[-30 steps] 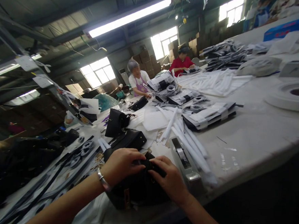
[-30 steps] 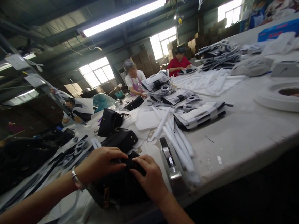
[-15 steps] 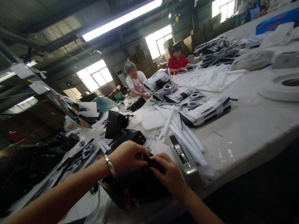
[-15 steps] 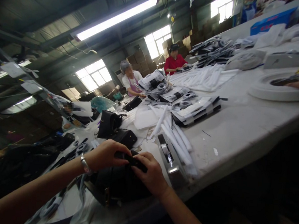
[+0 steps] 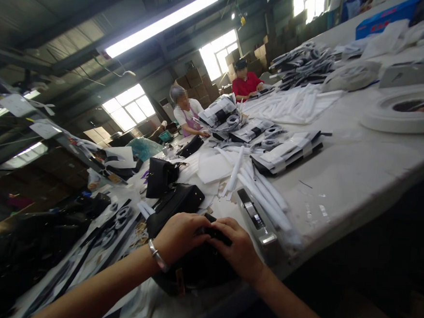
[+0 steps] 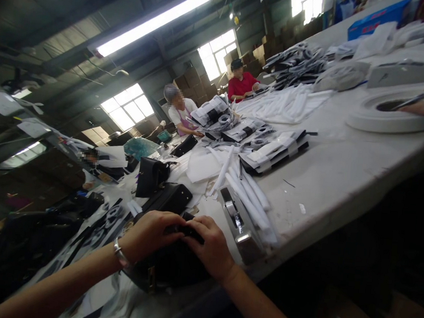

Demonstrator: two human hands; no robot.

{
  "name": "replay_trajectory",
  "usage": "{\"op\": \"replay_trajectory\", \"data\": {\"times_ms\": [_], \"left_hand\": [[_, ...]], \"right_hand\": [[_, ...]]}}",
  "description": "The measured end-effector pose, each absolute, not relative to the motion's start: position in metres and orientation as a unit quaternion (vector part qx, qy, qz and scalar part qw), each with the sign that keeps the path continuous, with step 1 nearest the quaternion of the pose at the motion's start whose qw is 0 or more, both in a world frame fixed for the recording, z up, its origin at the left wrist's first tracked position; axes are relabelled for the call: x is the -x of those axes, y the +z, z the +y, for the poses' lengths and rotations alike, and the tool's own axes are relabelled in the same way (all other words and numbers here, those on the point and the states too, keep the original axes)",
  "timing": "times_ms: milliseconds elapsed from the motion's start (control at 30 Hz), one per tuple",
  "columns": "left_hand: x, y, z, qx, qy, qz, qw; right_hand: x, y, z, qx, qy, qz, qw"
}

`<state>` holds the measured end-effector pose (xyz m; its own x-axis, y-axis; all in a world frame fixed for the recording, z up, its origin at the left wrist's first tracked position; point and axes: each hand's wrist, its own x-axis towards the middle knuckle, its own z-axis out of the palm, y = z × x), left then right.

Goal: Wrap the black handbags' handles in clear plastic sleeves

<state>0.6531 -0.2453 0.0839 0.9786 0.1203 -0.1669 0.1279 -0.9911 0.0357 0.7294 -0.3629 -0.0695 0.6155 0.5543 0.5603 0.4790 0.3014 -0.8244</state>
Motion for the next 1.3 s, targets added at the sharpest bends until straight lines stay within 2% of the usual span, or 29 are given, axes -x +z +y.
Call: {"op": "replay_trajectory", "data": {"times_ms": [200, 433, 667, 733, 867, 967, 1133, 1300], "left_hand": [[-0.641, 0.089, -0.238, -0.978, -0.079, 0.093, 0.17], [-0.643, 0.072, -0.24, -0.963, -0.025, 0.161, 0.213], [-0.644, 0.07, -0.246, -0.985, -0.018, 0.097, 0.143], [-0.64, 0.07, -0.243, -0.99, -0.04, 0.054, 0.121], [-0.633, 0.064, -0.237, -0.997, -0.069, -0.027, 0.026], [-0.631, 0.058, -0.237, -0.998, -0.042, -0.035, -0.009], [-0.629, 0.057, -0.244, -0.999, -0.011, -0.001, -0.03], [-0.62, 0.055, -0.239, -0.999, 0.037, 0.031, 0.011]], "right_hand": [[-0.73, -0.056, -0.37, 0.619, 0.074, -0.418, 0.661], [-0.725, -0.055, -0.368, 0.643, 0.071, -0.389, 0.656], [-0.723, -0.048, -0.373, 0.695, 0.032, -0.358, 0.623], [-0.728, -0.045, -0.377, 0.683, 0.079, -0.356, 0.632], [-0.742, -0.045, -0.381, 0.608, 0.253, -0.362, 0.659], [-0.747, -0.046, -0.38, 0.593, 0.297, -0.359, 0.656], [-0.745, -0.038, -0.378, 0.618, 0.261, -0.397, 0.626], [-0.741, -0.038, -0.388, 0.706, 0.192, -0.409, 0.546]]}}
